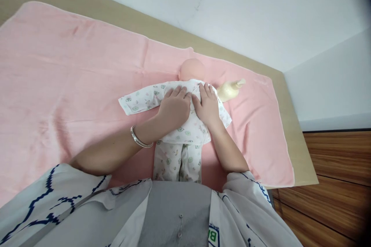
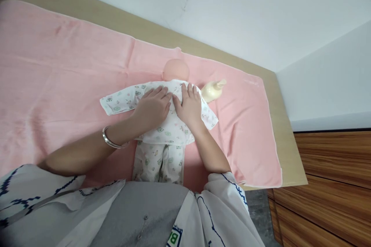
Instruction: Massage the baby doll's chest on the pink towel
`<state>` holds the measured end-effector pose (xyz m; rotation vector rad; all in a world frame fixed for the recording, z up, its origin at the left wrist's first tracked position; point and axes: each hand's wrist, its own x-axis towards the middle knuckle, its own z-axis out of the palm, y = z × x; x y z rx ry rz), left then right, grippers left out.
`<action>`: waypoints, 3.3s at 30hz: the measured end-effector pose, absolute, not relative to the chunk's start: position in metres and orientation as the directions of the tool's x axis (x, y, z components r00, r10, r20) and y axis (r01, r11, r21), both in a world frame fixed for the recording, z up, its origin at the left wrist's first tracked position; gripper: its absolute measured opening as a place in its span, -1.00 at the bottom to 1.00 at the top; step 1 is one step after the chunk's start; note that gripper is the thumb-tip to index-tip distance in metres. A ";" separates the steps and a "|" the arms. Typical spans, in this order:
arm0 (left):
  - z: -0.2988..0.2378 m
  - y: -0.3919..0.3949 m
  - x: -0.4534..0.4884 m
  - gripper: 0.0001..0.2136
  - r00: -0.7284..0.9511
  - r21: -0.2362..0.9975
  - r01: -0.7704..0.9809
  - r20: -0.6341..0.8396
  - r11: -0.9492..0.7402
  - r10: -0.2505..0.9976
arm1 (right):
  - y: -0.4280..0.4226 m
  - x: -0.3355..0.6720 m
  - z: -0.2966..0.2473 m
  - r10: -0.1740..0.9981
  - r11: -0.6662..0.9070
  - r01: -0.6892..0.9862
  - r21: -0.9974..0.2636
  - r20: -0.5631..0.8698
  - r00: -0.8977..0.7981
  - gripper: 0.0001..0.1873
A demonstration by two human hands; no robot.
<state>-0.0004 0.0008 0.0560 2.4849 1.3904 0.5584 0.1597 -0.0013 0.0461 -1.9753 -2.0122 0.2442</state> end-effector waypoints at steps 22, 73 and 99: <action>0.043 0.020 -0.002 -0.54 0.366 0.381 0.811 0.261 -0.444 0.893 | -0.021 0.146 0.049 0.993 0.090 0.945 -0.314 0.099 -0.062 -0.36; 0.020 0.012 0.003 -0.54 0.286 0.447 0.759 0.424 -0.473 0.859 | 0.009 0.180 0.017 0.926 0.337 0.875 -0.347 0.293 -0.240 -0.30; 0.035 0.017 0.002 -0.45 0.390 0.447 0.760 0.268 -0.473 0.881 | -0.022 0.148 0.041 0.983 0.141 0.941 -0.306 0.160 -0.095 -0.37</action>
